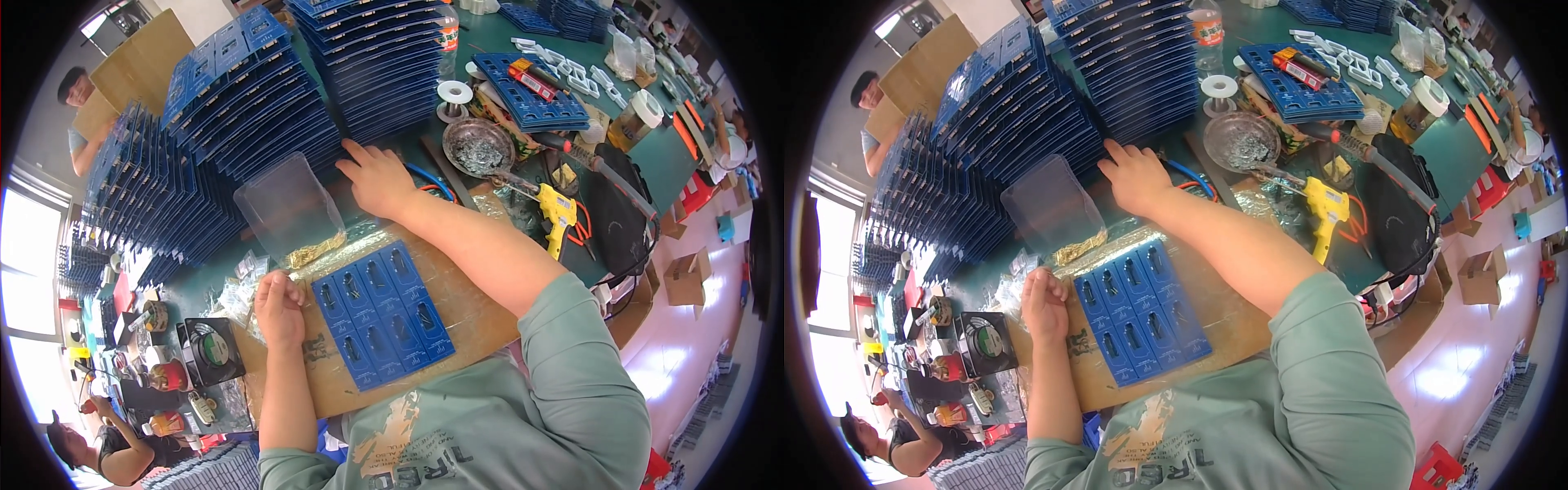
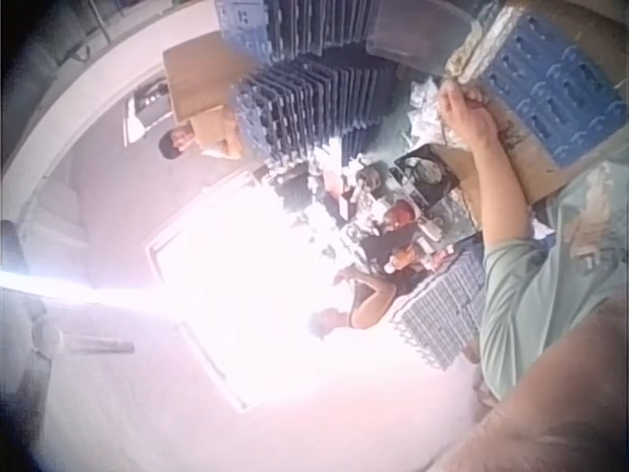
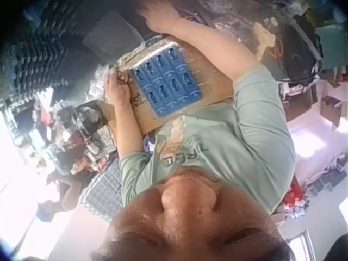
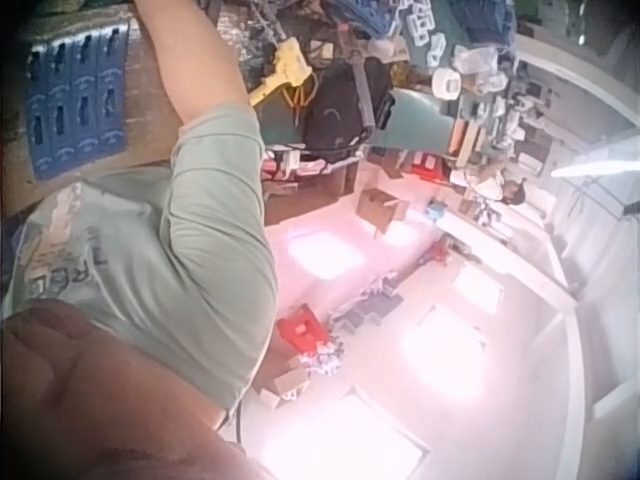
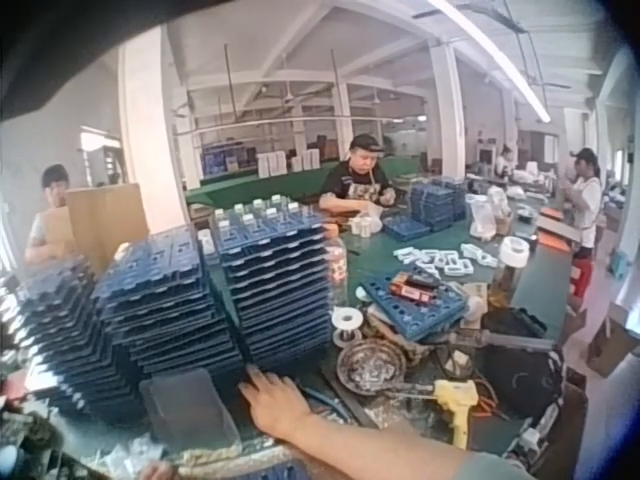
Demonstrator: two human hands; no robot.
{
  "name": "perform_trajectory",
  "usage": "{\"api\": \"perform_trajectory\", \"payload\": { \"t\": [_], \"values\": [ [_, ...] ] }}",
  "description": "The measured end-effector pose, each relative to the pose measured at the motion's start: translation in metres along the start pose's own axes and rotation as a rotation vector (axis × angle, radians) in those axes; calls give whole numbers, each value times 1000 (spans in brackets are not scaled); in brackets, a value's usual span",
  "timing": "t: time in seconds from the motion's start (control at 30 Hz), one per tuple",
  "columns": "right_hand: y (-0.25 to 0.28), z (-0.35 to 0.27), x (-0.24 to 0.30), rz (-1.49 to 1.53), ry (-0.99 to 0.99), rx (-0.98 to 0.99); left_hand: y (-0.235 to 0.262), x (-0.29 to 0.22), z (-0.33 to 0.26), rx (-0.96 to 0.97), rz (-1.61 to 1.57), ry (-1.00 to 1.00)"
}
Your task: The person inserts small electrical components into blue plastic trays by hand.
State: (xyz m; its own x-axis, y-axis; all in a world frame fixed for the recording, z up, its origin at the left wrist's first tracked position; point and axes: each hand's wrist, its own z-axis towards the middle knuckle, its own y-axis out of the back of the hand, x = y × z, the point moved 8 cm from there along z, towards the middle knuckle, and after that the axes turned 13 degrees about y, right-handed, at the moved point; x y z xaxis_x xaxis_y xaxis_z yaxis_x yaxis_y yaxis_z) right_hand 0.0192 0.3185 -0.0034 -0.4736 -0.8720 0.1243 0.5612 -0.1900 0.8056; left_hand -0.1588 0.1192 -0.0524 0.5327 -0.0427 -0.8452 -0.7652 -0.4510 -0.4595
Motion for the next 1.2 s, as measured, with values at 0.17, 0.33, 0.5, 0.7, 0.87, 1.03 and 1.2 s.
{"api": "perform_trajectory", "payload": {
  "t": [0.17, 0.33, 0.5, 0.7, 0.87, 1.03, 1.2],
  "values": [
    [-1, 0, 1, -7, 22, 22, -1, -1, 0, 7, 0, -6],
    [4, 0, 4, -12, 10, -13, -1, -1, -1, 10, 3, -1],
    [6, -1, 4, -11, 28, -19, -1, 0, 0, 12, 9, 3],
    [20, 3, 8, 39, 36, -129, -2, -1, -1, 6, 8, 3],
    [25, 5, 8, 7, 58, -127, -1, -1, 0, 4, -1, 2],
    [40, 4, 12, 50, 74, -213, -2, -1, 0, 3, -4, 4],
    [39, 6, 15, 47, 93, -196, -1, -1, -1, 7, -7, 7]
  ]
}}
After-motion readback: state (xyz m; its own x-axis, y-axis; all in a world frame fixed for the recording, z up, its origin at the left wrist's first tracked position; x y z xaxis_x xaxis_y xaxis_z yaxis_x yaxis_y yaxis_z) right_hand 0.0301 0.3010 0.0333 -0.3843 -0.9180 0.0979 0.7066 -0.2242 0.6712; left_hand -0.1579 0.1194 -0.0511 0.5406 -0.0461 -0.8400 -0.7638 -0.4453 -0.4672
